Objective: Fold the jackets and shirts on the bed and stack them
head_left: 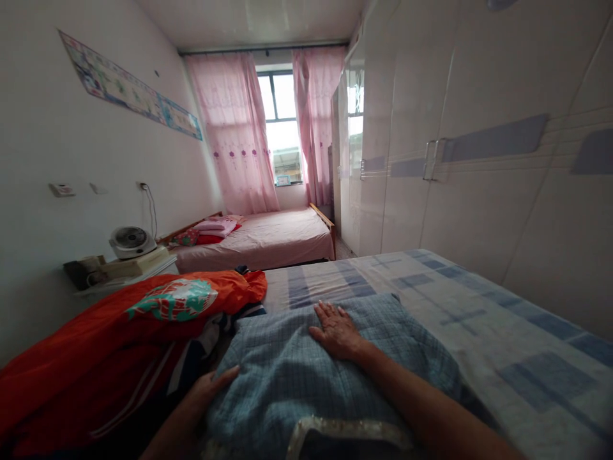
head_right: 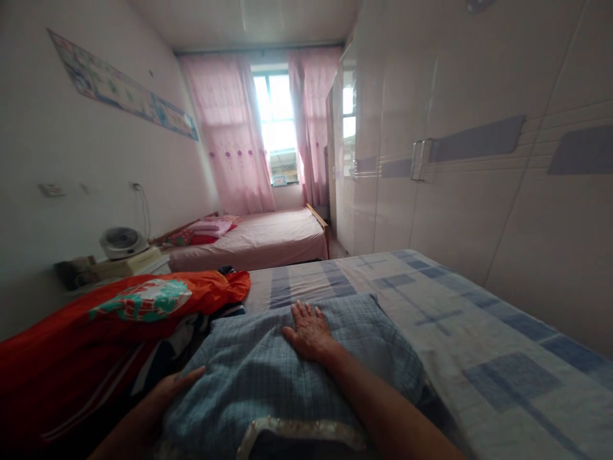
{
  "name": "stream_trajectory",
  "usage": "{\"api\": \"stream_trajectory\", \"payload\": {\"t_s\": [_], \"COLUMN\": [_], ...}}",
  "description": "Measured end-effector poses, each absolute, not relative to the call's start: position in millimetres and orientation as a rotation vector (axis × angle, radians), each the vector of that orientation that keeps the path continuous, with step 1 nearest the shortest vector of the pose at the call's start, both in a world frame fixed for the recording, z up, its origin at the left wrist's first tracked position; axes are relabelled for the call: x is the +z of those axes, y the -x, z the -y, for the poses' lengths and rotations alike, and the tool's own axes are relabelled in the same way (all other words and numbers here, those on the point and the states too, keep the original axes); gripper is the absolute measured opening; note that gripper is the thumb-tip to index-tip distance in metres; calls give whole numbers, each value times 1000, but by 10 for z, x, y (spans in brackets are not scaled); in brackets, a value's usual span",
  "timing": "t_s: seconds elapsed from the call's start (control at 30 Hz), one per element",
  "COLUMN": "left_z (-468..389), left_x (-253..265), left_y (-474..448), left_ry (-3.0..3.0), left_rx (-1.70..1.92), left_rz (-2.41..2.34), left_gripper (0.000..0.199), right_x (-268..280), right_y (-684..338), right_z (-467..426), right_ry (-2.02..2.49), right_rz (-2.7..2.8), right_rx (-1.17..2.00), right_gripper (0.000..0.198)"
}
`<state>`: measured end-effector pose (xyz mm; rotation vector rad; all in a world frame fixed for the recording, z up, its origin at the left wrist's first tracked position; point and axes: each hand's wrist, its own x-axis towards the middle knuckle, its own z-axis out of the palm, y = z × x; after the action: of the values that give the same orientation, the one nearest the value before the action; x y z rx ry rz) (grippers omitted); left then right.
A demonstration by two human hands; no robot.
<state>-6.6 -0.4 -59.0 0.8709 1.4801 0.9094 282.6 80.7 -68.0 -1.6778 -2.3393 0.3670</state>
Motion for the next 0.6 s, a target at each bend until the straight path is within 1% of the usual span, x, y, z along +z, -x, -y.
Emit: {"api": "stream_trajectory", "payload": {"t_s": [0.07, 0.13, 0.2, 0.27, 0.37, 0.5, 0.6], "left_z": [63, 105, 131, 147, 155, 95, -1], "left_x": [-518, -433, -324, -178, 101, 436, 579], "left_y": [20, -21, -92, -211, -459, -837, -1186], "left_ry": [-681, -584, -539, -545, -721, -1099, -1369], "left_rx": [987, 1017, 1020, 1041, 1094, 1115, 1043], "left_rz": [-1443, -1447, -1433, -1384, -1329, -1332, -1162], "left_gripper": [44, 42, 44, 48, 50, 48, 45], "right_x": [-634, -554, -514, -529, -572, -563, -516], "right_y": [-2874, -2918, -2945, -2963, -3015, -3148, -3275], "right_z": [-761, -646, -492, -346, -196, -55, 83], "right_ry": [1643, 1594, 1544, 1518, 1502, 1470, 1341], "right_rz": [2345, 2313, 2291, 2331, 2409, 2332, 2286], "right_rx": [392, 331, 244, 263, 438, 458, 578], "right_gripper": [72, 71, 68, 64, 62, 59, 54]}}
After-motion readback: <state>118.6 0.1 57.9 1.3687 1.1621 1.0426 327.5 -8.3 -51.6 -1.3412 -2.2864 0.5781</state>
